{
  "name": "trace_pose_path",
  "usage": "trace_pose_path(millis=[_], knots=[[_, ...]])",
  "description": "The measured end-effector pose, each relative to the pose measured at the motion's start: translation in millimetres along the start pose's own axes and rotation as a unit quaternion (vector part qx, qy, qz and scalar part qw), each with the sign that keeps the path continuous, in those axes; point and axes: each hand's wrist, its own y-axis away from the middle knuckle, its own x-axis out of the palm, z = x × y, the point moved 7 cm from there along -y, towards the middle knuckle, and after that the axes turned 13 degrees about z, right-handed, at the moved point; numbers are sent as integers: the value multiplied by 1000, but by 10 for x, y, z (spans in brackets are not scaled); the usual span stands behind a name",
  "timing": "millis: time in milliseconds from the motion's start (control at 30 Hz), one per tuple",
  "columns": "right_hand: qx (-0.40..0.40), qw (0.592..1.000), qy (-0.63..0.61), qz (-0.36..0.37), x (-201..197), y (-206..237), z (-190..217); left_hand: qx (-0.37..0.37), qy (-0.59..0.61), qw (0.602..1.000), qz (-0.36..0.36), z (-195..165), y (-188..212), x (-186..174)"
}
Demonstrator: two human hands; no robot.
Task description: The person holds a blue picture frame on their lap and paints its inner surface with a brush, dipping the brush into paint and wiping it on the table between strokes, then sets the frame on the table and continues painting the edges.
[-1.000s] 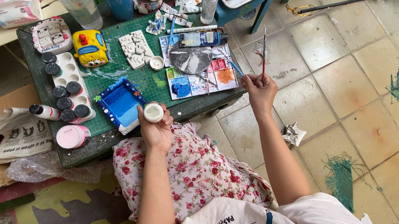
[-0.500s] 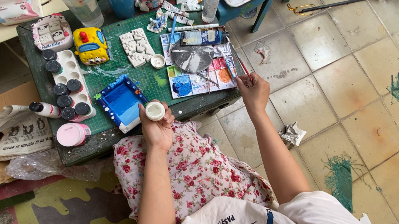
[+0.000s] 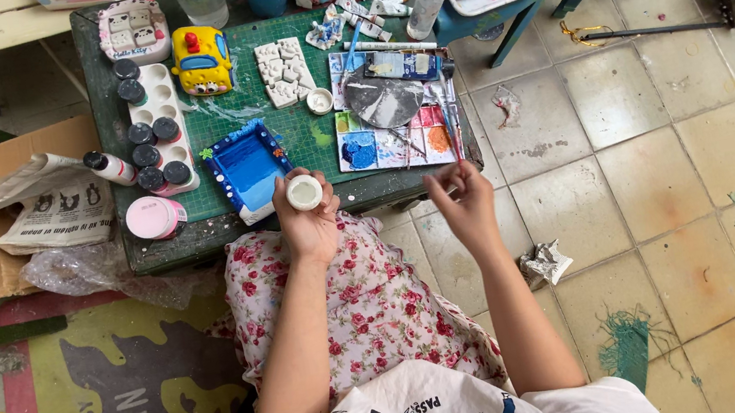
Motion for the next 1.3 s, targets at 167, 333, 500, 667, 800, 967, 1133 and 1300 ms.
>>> trace_pose_path(millis=[167,333,500,667,800,967,1133,1300], knots=[[-50,971,232,25,753,-657,356,91,-13,995,-51,-164,43,-11],[-163,921,353,17,1329,-1479,554,125,-30,990,-55,-364,30,-6],[-164,894,416,45,1583,-1811,557,159,-22,987,18,-643,-38,32],[-150,898,412,36,1673,-1871,610,169,-26,985,32,-760,-49,19],[-126,901,414,20,1714,-1872,613,153,-31,987,-26,-758,-4,-59],[-129,903,409,23,1722,-1834,611,166,-54,984,28,-750,7,8],[-100,962,213,137,1644,-1634,671,193,-136,968,-90,-800,81,-112],[-63,951,103,284,1565,-1009,1086,179,-235,939,-174,-821,77,-193]])
